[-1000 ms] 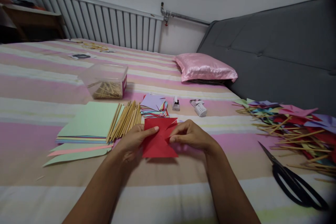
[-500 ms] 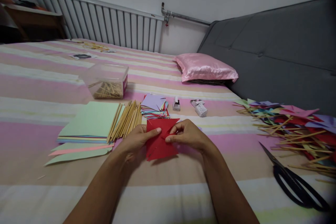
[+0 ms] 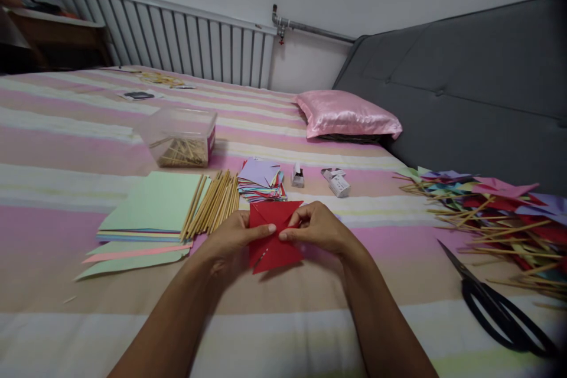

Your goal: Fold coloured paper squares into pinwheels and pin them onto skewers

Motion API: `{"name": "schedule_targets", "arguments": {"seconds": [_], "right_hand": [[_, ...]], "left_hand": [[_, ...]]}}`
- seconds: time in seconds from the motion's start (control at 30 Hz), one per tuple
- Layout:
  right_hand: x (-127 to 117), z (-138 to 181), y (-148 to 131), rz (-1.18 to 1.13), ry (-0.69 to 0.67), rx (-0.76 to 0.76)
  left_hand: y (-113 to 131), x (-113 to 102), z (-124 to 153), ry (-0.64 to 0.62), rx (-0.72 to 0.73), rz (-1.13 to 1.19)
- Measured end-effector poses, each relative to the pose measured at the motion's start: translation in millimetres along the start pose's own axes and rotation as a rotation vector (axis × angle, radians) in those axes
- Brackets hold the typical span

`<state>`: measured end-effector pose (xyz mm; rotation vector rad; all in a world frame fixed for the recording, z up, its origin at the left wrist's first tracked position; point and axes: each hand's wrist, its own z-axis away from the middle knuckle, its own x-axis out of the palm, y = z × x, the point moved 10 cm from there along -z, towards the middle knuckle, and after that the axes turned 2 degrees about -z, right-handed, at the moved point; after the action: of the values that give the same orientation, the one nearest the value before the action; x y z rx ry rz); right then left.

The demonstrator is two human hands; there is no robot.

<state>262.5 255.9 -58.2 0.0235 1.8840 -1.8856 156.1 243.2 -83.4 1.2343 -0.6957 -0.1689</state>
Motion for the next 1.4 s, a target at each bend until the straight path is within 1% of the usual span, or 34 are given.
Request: {"name": "schedule_targets", "arguments": {"seconds": [0.1,0.23,0.3,0.43,0.53,0.6,0.8,0.97,1.1,1.23,1.4], "right_hand": [[-1,1,-5,0.04,0.018,-0.024],[-1,3,-8,0.075,0.039,-0.024],[-1,3,-8,0.069,0.054,-0.025],[-3,2,-13,-0.03,0.094,-0.054],[-5,2,-19,-0.141,0.11,-0.096],[-7,2,-22,-0.171,0.12,-0.12],[-11,1,-22,-0.095,0.162,-0.13],[-13,0,-19,-0.022,0.188,-0.137],[-15,0,-20,0.005,0.207,-0.138],[-15,1,-22,0.029,0.21,-0.136],[-16,2,-24,0.06,0.226,-0.149]], "left_hand": [[0,-1,0,0.026,-0.015,-0.023],[-1,-11,-1,0.107,-0.032,-0.079],[-2,-14,-2,0.126,-0.028,-0.095],[0,-16,-4,0.139,0.023,-0.026],[2,-20,-4,0.191,0.048,0.007],[4,-22,-3,0.219,0.056,0.002],[5,-24,-4,0.199,0.054,-0.092],[4,-21,-5,0.153,0.058,-0.082],[6,-22,-4,0.181,0.077,-0.114],[8,-21,-5,0.168,0.08,-0.128],[13,-20,-3,0.192,0.097,-0.166]]}}
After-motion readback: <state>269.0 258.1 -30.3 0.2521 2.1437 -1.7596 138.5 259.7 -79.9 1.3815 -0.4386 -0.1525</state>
